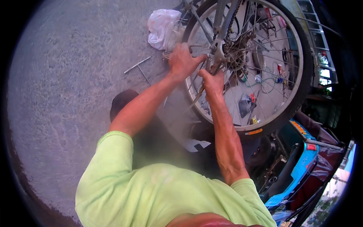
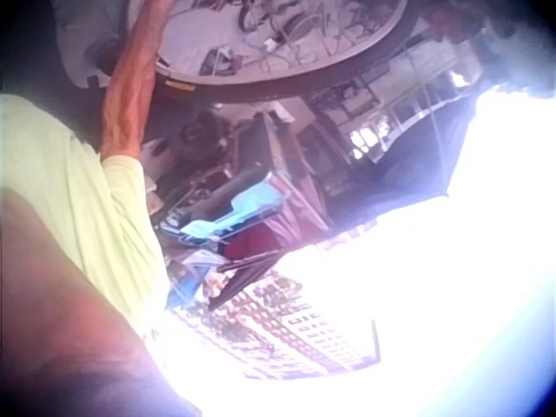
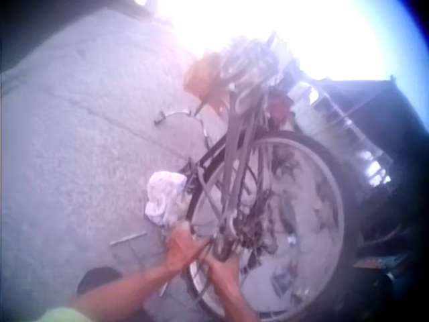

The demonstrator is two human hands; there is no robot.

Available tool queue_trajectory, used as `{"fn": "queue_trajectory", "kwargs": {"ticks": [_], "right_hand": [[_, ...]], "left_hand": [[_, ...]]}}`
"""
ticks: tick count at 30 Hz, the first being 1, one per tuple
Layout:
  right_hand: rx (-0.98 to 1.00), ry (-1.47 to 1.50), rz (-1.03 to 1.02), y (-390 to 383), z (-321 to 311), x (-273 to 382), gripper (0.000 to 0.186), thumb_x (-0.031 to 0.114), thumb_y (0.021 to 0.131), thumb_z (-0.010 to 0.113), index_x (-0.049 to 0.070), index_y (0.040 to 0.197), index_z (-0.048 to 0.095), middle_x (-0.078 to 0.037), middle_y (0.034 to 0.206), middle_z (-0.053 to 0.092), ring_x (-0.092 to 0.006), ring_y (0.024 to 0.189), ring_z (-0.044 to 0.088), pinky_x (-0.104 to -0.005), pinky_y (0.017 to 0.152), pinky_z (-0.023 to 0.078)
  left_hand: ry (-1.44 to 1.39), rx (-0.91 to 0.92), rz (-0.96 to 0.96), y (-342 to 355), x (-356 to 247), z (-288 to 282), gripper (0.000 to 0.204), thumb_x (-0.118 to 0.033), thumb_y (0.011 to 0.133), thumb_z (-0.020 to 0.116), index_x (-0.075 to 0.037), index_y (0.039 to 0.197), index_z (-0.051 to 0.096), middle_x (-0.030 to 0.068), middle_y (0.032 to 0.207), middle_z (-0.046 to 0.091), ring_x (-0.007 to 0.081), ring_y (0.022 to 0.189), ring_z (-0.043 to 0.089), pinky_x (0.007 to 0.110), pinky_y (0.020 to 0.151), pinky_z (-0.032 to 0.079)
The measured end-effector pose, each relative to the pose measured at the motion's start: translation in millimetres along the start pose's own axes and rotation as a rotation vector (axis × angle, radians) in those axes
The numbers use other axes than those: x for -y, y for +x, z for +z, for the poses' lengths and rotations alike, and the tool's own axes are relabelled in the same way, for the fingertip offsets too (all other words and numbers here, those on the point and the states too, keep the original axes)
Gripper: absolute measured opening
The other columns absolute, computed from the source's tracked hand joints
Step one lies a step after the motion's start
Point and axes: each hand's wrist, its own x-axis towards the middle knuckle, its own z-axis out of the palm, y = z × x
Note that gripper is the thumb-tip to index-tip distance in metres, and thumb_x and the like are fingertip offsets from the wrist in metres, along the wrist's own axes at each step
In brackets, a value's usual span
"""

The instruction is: The person works on the rear wheel of a bicycle, handling the hub area, tightening parts with a wrench, and placing the chain back onto the sprocket while the bike is upside down on the ground.

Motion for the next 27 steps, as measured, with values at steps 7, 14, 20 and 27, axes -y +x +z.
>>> {"fn": "queue_trajectory", "kwargs": {"ticks": [7, 14, 20, 27], "right_hand": [[-0.068, -0.049, -0.037, -0.4, -6.8, -2.8, 0.022, 0.013, 0.073, 0.073, 0.002, 0.087, 0.061, -0.001, 0.077, 0.057, -0.0131, 0.068, 0.052, -0.0313, 0.062, 0.042], [0.064, -0.277, 0.09, -0.5, -27.1, 22.3, 0.03, 0.017, 0.072, 0.074, -0.006, 0.087, 0.064, -0.01, 0.078, 0.066, -0.0189, 0.07, 0.063, -0.0359, 0.062, 0.049], [0.069, -0.279, 0.075, 9.7, -29.2, 4.7, 0.042, 0.02, 0.071, 0.077, -0.01, 0.096, 0.062, -0.015, 0.087, 0.068, -0.0223, 0.079, 0.066, -0.0364, 0.069, 0.053], [-0.025, -0.32, -0.02, 10.5, -16.5, -4.6, 0.034, 0.017, 0.07, 0.075, -0.008, 0.086, 0.06, -0.013, 0.079, 0.065, -0.0205, 0.073, 0.063, -0.0353, 0.066, 0.05]], "left_hand": [[-0.031, 0.246, 0.204, 23.1, -1.6, -13.9, 0.071, -0.057, 0.076, 0.08, 0.001, 0.113, 0.062, 0.0221, 0.118, 0.059, 0.0403, 0.109, 0.061, 0.049, 0.091, 0.05], [-0.028, 0.214, 0.27, 24.3, 7.1, 4.0, 0.067, -0.057, 0.081, 0.074, 0.002, 0.112, 0.064, 0.0255, 0.12, 0.06, 0.0429, 0.112, 0.061, 0.05, 0.095, 0.05], [0.029, 0.393, 0.389, 42.5, 7.6, -3.0, 0.064, -0.058, 0.086, 0.068, 0.0, 0.112, 0.066, 0.0261, 0.117, 0.063, 0.0439, 0.11, 0.062, 0.049, 0.095, 0.05], [-0.314, 0.387, 0.476, 70.2, 34.4, 11.2, 0.049, -0.046, 0.096, 0.057, 0.0, 0.108, 0.067, 0.0243, 0.114, 0.066, 0.0415, 0.104, 0.063, 0.048, 0.088, 0.049]]}}
